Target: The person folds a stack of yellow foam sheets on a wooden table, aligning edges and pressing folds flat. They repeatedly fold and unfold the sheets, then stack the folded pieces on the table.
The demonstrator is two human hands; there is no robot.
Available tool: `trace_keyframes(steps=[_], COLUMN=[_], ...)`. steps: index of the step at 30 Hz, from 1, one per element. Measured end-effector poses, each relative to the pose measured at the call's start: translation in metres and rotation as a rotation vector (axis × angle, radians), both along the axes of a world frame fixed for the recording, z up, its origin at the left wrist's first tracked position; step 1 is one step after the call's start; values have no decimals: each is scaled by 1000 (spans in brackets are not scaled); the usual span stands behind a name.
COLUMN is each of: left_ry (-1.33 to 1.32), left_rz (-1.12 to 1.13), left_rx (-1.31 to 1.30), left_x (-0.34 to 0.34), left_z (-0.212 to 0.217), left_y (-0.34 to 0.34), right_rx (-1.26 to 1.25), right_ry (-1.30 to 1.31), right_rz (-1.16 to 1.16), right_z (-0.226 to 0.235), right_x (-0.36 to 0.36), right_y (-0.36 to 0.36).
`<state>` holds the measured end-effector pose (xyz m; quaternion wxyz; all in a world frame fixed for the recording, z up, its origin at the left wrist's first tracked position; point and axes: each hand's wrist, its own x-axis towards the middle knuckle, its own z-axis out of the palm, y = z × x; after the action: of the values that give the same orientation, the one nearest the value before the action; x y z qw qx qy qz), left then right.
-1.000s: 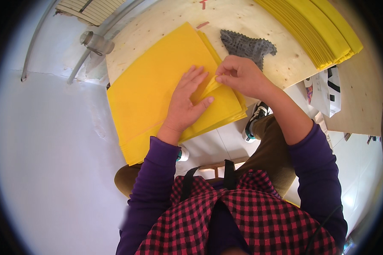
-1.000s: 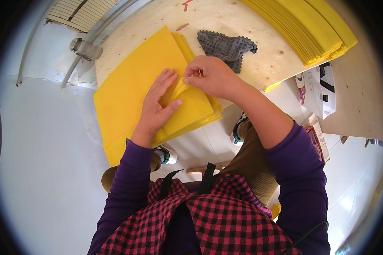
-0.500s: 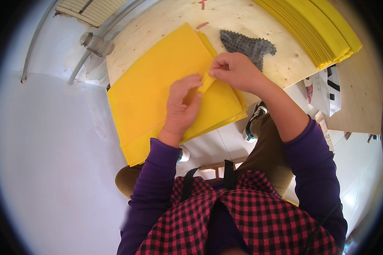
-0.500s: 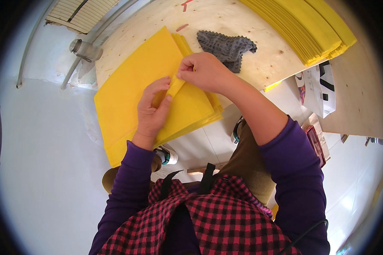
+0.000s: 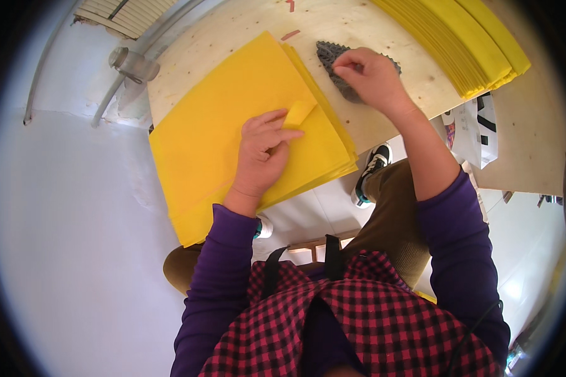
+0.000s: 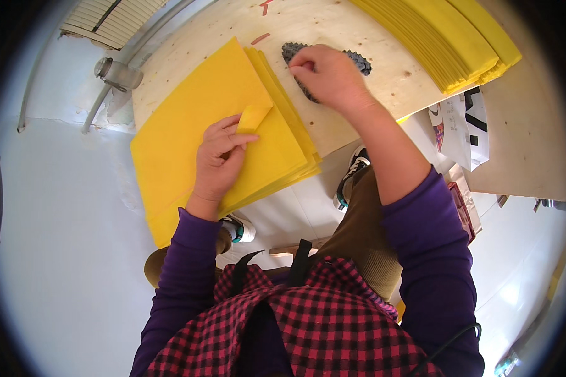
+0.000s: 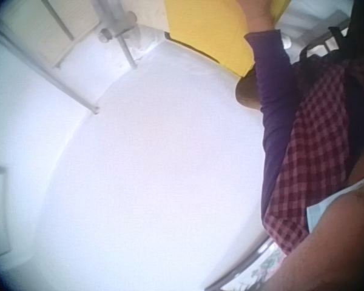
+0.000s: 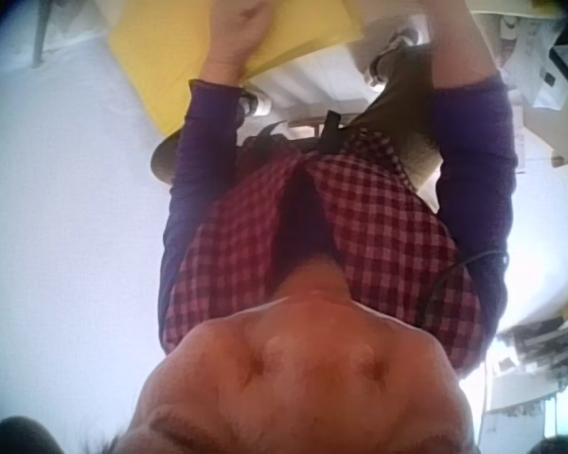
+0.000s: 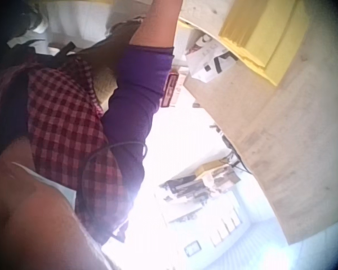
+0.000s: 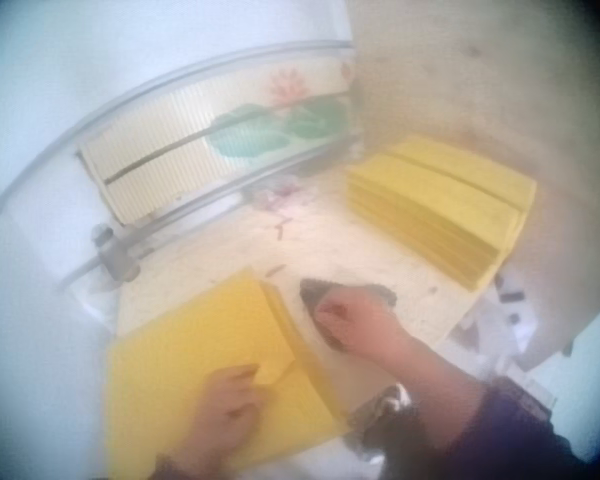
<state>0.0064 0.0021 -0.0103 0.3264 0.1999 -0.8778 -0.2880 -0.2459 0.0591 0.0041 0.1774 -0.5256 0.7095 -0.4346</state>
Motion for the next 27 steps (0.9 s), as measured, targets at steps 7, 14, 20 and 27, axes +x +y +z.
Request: trace_keyframes(steps=[7,14,20,27], left_ry=[53,33,41,5], left_rz=[1,-2,2,-36], left_rx=[28,25,35,83], left_x=[-1,0,1,3], left_z=[-2,1,3,0], left_y=[0,0,0,-3], right_rx=[264,314,19,111], right_ry=[305,96,-230,-312], right_rz=[-88,-178,250,580], right_z=[-27,-31,-15,-8], right_x=[-22,-28,-19,14], right_y=[9,-5,15,26])
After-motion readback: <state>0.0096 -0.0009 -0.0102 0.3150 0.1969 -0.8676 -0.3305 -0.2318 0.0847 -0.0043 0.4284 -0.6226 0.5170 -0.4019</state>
